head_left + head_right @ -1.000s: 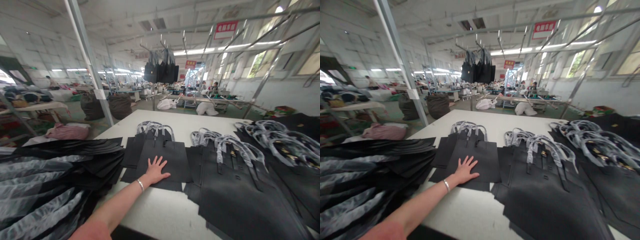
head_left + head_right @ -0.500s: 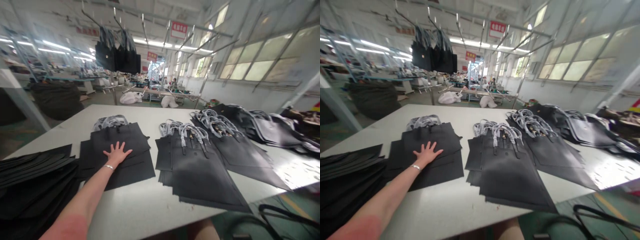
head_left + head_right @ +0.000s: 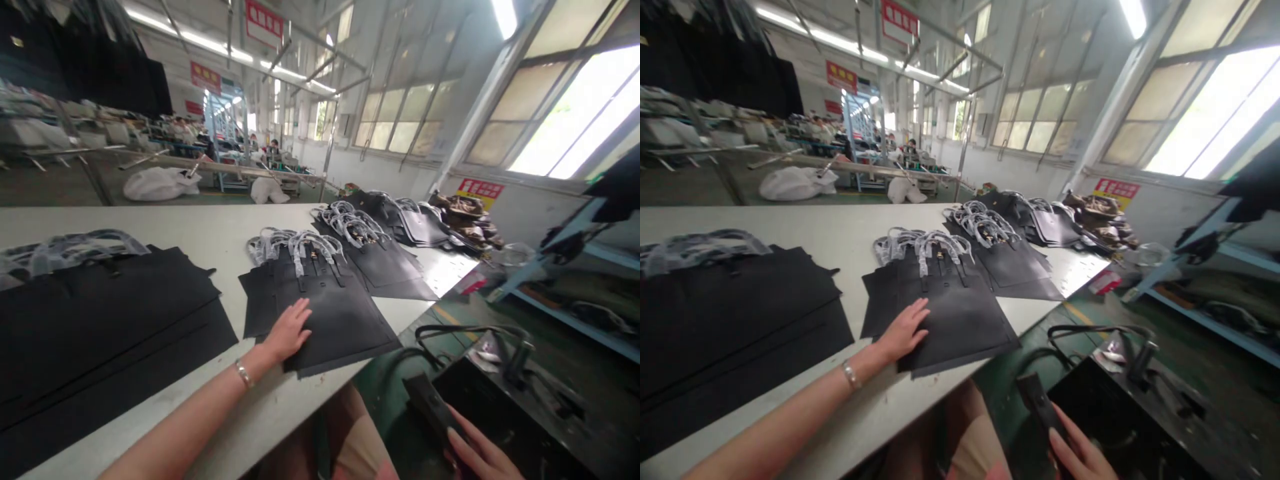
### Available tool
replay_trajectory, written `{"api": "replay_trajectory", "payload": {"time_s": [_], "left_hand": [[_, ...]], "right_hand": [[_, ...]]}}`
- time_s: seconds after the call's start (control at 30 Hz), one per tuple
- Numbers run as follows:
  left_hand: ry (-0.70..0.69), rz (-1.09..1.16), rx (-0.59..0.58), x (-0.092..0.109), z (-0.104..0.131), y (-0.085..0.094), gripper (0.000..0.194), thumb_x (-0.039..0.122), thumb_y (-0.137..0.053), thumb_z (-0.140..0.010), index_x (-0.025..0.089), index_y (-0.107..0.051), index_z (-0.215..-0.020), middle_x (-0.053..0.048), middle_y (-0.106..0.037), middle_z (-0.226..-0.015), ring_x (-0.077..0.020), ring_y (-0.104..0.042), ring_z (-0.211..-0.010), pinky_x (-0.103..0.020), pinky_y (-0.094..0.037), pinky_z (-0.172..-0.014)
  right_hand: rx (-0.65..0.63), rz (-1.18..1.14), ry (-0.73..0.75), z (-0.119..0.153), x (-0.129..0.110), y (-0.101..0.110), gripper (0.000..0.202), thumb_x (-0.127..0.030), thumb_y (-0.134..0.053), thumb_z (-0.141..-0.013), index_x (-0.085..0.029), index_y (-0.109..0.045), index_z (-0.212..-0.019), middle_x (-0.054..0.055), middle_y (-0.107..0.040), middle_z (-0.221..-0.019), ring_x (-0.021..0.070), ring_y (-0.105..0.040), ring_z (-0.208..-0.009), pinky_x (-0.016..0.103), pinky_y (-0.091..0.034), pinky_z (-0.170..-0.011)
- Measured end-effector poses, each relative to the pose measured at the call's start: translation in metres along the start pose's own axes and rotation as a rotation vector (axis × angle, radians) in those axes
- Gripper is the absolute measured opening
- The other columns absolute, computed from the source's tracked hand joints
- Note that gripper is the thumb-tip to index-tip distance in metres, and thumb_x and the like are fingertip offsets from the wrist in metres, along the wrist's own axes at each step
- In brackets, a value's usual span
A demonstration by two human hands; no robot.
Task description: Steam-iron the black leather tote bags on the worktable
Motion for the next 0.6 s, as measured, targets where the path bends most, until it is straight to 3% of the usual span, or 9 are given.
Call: {"api": "replay_trajectory", "payload": {"time_s": [0.1,0.2,0.33,0.43,0.6], "left_hand": [[-0.221,0.156,-0.039,0.063,-0.03,-0.031,0.041,0.018,-0.059,-0.087,0.016,-0.052,-0.127,-0.01,-0.036,-0.15,-0.0237,-0.031,-0.14,-0.041,-0.031,-0.116],[-0.329,0.185,-0.037,0.099,-0.069,-0.054,0.03,0.016,-0.057,-0.088,0.017,-0.058,-0.118,-0.008,-0.048,-0.141,-0.0218,-0.045,-0.13,-0.035,-0.041,-0.109],[-0.427,0.077,-0.031,0.118,-0.137,-0.08,0.021,0.012,-0.049,-0.093,0.016,-0.062,-0.109,-0.007,-0.059,-0.127,-0.0188,-0.056,-0.114,-0.029,-0.051,-0.094],[-0.562,0.043,-0.108,0.123,-0.184,-0.101,0.017,0.011,-0.048,-0.093,0.016,-0.063,-0.099,-0.008,-0.064,-0.112,-0.0199,-0.059,-0.101,-0.028,-0.054,-0.076],[-0.827,0.069,-0.317,0.128,-0.225,-0.131,0.016,0.013,-0.052,-0.09,0.016,-0.061,-0.077,-0.007,-0.063,-0.082,-0.0189,-0.057,-0.077,-0.026,-0.044,-0.053]], "right_hand": [[0.0,-0.031,-0.008,-0.025,-0.016,-0.005,0.093,-0.063,-0.072,-0.07,-0.014,-0.043,-0.144,0.001,-0.068,-0.068,0.0156,-0.062,-0.054,0.023,-0.047,-0.049],[0.018,-0.033,-0.025,-0.054,-0.032,-0.004,0.089,-0.061,-0.07,-0.073,-0.016,-0.041,-0.144,0.0,-0.066,-0.066,0.013,-0.058,-0.05,0.022,-0.044,-0.046],[0.025,-0.065,-0.05,-0.092,-0.048,0.007,0.086,-0.061,-0.071,-0.073,-0.02,-0.042,-0.143,0.0,-0.066,-0.07,0.0137,-0.059,-0.053,0.022,-0.044,-0.047],[0.083,-0.112,-0.112,-0.115,-0.057,0.017,0.088,-0.06,-0.074,-0.07,-0.023,-0.043,-0.144,0.0,-0.068,-0.072,0.0153,-0.061,-0.055,0.023,-0.046,-0.048],[0.214,-0.179,-0.258,-0.142,-0.066,0.032,0.093,-0.06,-0.077,-0.066,-0.023,-0.043,-0.144,0.001,-0.068,-0.071,0.0183,-0.062,-0.057,0.023,-0.046,-0.046]]}}
Point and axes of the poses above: each hand's wrist, its own z-axis away from the middle knuckle, its own y-axis out of the back of the hand, x = y × z, the point moved 4 cm from there along -z, towards the middle knuckle
